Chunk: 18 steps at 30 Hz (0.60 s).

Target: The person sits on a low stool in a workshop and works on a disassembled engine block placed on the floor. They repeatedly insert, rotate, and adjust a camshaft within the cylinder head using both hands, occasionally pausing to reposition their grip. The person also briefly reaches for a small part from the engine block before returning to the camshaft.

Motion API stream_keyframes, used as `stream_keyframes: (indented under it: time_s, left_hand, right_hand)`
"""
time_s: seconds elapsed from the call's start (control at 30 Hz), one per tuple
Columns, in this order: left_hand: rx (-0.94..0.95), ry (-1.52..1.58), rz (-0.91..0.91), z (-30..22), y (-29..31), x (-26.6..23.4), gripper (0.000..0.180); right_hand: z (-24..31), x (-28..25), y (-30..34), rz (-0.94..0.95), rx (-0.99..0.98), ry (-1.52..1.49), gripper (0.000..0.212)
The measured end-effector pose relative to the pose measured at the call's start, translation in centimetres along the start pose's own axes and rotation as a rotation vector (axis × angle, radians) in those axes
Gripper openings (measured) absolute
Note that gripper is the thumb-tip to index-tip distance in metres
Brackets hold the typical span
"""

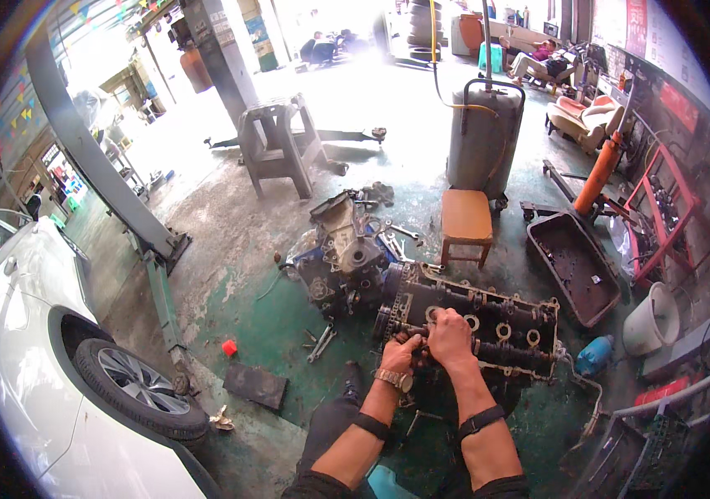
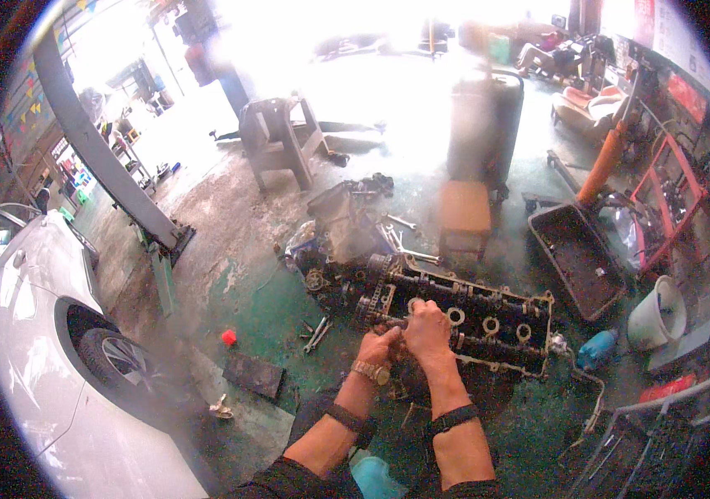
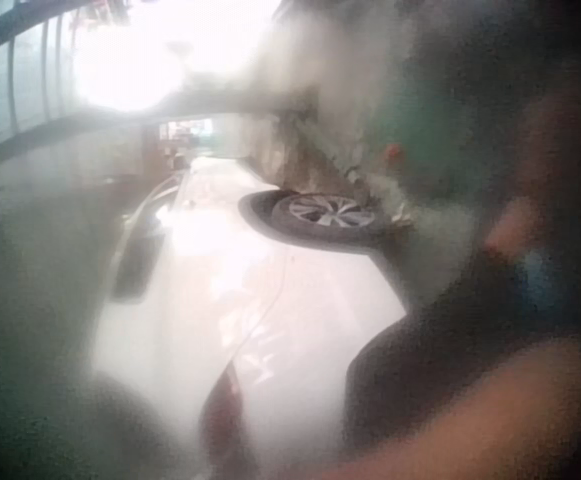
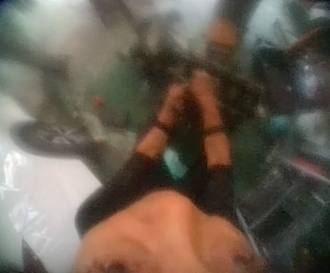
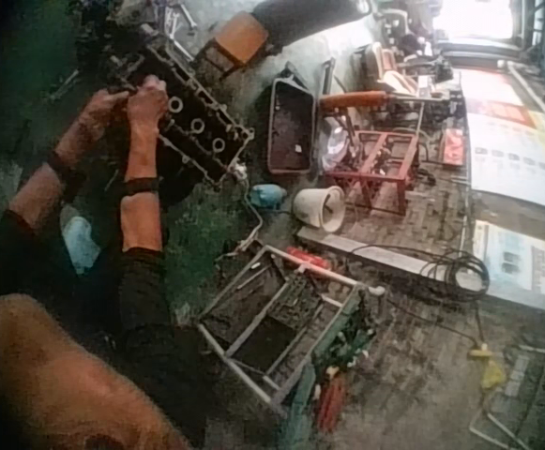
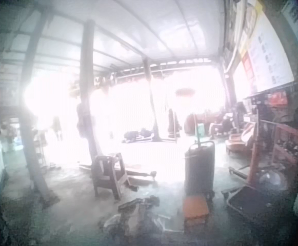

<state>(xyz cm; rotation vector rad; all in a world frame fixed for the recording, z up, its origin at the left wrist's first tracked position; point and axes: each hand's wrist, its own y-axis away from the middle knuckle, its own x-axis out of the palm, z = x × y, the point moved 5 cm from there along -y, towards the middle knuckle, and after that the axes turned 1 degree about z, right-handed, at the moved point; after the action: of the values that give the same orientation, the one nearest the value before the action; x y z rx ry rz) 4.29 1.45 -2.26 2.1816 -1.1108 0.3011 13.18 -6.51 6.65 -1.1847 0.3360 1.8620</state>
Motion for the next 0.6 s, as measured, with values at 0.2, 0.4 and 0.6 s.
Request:
stream_keyframes:
  time_s: [0.2,0.4,0.6]
  left_hand:
    - [-0.008,0.041,-0.022,0.2,0.0,0.1,0.009]
    - [0.013,0.068,0.067,0.8,-0.9,-0.4,0.007]
    - [-0.029,0.077,-0.021,1.4,-0.9,-0.7,0.009]
  right_hand:
    - [-1.6,0.8,-0.1,0.151,0.218,0.095,0.025]
    - [-1.0,1.3,-0.3,0.093,0.107,0.158,0.026]
    - [-0.9,-0.1,0.0,0.034,0.144,0.072,0.026]
